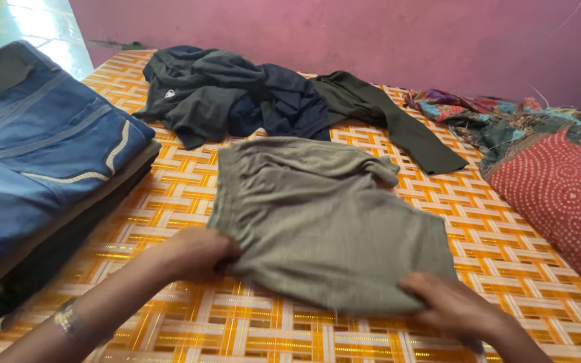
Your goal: The person folds several pairs of trousers and a dark shirt by hand on a bed, placing the folded items into a stack one by one.
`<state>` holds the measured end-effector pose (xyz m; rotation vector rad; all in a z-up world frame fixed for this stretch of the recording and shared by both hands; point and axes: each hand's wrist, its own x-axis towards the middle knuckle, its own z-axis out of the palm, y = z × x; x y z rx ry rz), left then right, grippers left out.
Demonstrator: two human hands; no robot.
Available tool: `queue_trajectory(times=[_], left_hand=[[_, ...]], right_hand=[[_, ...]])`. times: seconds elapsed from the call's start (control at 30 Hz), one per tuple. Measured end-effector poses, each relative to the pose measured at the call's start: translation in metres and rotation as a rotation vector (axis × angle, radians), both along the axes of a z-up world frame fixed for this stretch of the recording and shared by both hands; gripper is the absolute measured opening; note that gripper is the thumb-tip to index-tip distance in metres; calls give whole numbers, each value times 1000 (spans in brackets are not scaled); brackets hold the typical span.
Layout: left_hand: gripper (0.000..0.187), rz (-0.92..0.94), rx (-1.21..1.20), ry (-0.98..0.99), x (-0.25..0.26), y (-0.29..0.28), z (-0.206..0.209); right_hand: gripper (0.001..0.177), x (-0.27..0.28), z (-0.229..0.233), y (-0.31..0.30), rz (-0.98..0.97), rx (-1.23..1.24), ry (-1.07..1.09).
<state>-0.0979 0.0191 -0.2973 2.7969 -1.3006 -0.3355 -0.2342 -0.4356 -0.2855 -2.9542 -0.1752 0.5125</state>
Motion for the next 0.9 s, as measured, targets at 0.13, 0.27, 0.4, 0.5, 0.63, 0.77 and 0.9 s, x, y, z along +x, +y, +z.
queue_trajectory(times=[0.13,0.27,0.4,0.5,0.63,0.77,0.9], left_hand=[[46,25,135,240,2,-16,33],[46,30,-11,66,82,-74,47],[36,130,-299,-330,170,-156,40],[32,296,-447,-506,219,-210,12],[46,423,-621,-459,248,-237,-44],[43,439,-688,-385,257,-212,-68],[22,423,-1021,-377,260,-207,-62]], right_hand=[[62,26,35,-18,-51,250,315],[54,129,46,-36,-166,30,-145],[64,239,17,-56,-194,87,-378],[78,289,-19,-76,-303,57,-345],[56,306,-58,-96,-456,55,-405],[34,312,-84,-108,-539,728,-692],[18,326,-90,-108,-242,923,-1056]])
